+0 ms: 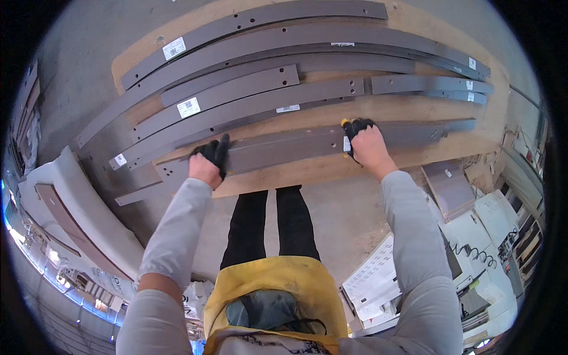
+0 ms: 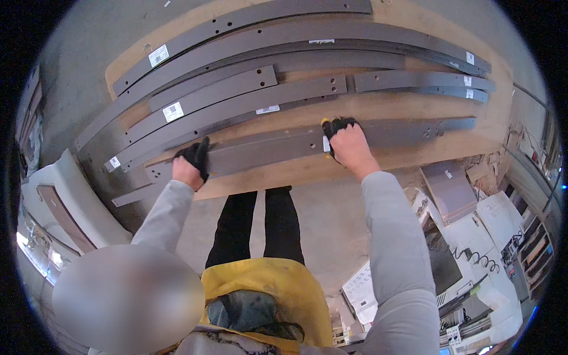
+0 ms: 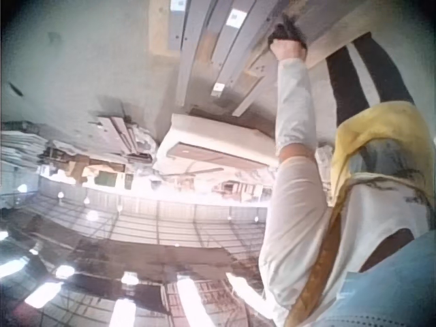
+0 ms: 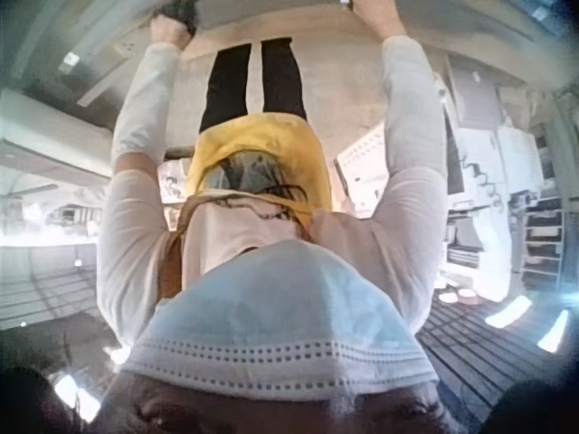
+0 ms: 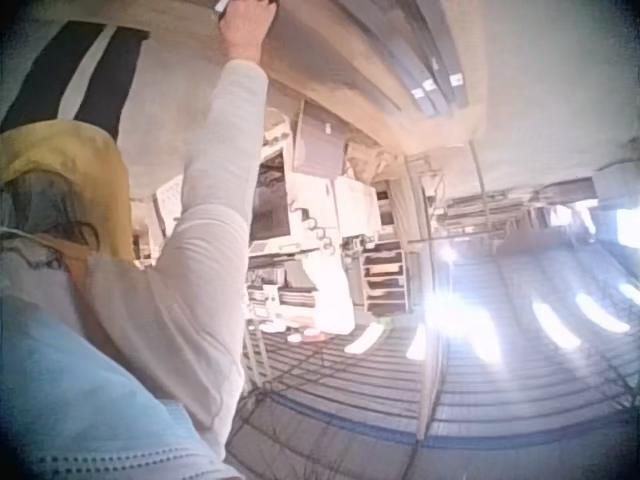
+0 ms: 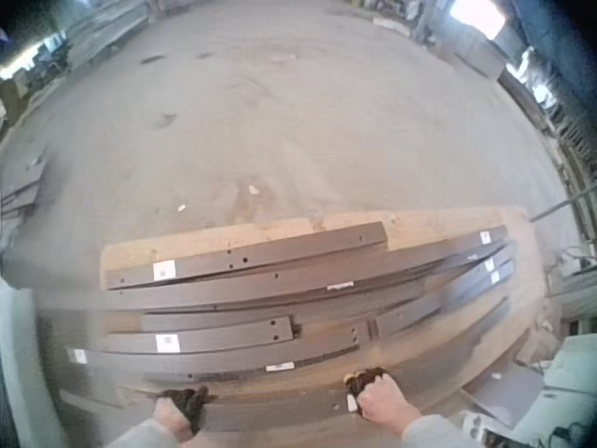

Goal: The person repeatedly picks up long metal plates from a stack, places them on a machine bed, and uses a handheld air blow gun to clean the surface. The person then removes the plates and returns them to the stack, repeating the cycle multiple times.

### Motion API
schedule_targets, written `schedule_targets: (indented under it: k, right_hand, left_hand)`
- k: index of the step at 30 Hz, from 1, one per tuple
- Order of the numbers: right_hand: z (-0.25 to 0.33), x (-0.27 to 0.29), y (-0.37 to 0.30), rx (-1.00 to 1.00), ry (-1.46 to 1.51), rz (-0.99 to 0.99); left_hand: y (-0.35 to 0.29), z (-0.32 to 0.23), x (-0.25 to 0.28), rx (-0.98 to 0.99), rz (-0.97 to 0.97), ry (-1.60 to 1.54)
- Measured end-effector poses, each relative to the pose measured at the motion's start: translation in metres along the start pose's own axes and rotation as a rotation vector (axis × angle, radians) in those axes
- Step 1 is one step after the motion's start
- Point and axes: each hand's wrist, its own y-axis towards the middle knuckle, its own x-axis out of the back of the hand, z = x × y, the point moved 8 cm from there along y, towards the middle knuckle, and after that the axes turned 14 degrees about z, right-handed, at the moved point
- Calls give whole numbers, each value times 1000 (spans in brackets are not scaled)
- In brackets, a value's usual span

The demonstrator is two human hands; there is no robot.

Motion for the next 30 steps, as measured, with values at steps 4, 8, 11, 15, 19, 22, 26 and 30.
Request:
schedule_targets:
  k: [4,8,11,15,19,22,26,30]
  right_hand:
    - [10,74,11,42,27,-155]
    - [13,116,49,90,70,-390]
    - [9,110,78,55,65,-363]
    - [31,87,50,16,62,-239]
    - [57,15,11,121,254,-39]
    - [38,-40,5,-11,138,-79]
    - [37,-45,18,101,-9,115]
    - [41,-19,11,160,-61,27]
  left_hand:
    - [-13,45,36,52,-135,-28]
    - [-3,82,68,107,-173,-27]
    - [13,86,66,166,-156,24]
    - [4,27,51,-14,-337,35]
    - [5,-46,-20,-214,58,-63]
    - [7,-16,-70,110,165,-24]
    - [6,0,-134,143,673,192]
    - [5,-10,-81,46,523,216]
